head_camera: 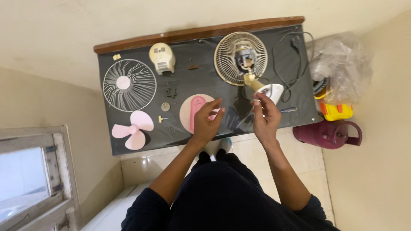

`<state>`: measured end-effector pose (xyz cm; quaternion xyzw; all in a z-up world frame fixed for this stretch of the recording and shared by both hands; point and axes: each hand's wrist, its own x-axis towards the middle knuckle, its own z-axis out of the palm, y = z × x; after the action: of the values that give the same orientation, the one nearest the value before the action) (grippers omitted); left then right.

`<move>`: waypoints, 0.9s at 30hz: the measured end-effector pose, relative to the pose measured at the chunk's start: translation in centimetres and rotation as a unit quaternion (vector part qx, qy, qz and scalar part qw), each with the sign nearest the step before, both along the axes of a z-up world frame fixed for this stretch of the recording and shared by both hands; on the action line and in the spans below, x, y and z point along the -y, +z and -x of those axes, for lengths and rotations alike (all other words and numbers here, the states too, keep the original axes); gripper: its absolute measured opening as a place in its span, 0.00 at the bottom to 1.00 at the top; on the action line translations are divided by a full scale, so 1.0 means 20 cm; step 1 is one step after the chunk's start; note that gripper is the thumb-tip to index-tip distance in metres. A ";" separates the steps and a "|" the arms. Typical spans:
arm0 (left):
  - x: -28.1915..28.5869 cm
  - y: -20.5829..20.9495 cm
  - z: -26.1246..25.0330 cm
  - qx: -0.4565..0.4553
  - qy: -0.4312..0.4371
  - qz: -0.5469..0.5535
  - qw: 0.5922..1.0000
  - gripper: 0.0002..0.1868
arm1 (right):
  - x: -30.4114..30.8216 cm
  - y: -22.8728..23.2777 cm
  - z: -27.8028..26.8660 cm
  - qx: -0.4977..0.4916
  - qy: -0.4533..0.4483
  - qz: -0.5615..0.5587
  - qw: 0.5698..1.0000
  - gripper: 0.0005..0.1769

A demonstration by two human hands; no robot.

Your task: The person disassembles a small electric fan by removing the base cover, detaching the fan head, and separating the blades and grille. They then reassemble the fan by reattaching the head, securing the base, and reinstalling the blades and grille.

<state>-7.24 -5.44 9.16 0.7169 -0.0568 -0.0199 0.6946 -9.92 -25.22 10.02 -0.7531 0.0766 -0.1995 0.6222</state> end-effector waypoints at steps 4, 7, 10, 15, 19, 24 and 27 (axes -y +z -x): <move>0.15 0.06 0.06 0.032 -0.014 -0.033 0.999 0.18 | 0.18 0.01 0.08 -0.006 -0.030 0.012 0.999 0.15; 0.27 0.08 0.09 0.062 -0.023 -0.051 0.996 0.19 | 0.31 0.00 0.11 0.003 -0.051 0.071 0.996 0.14; 0.40 0.07 0.12 0.061 -0.003 -0.054 0.997 0.19 | 0.43 -0.02 0.11 -0.006 -0.046 0.115 0.992 0.13; 0.61 0.01 0.15 0.043 0.061 -0.069 0.995 0.19 | 0.60 -0.05 0.09 0.008 0.029 0.123 0.992 0.13; 0.73 -0.07 0.15 0.027 0.098 -0.056 0.993 0.23 | 0.65 -0.12 0.04 0.014 0.023 0.132 0.991 0.19; 0.80 -0.17 0.17 -0.043 0.101 -0.027 0.994 0.28 | 0.67 -0.17 0.01 -0.036 0.096 0.080 0.991 0.37; 0.81 -0.21 0.17 -0.033 0.107 -0.049 0.992 0.31 | 0.66 -0.19 0.01 -0.022 0.132 0.071 0.988 0.40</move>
<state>-10.57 -21.67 4.97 0.7513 0.0442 0.0286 0.6579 -10.12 -38.34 6.24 -0.8029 -0.0239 -0.1035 0.5866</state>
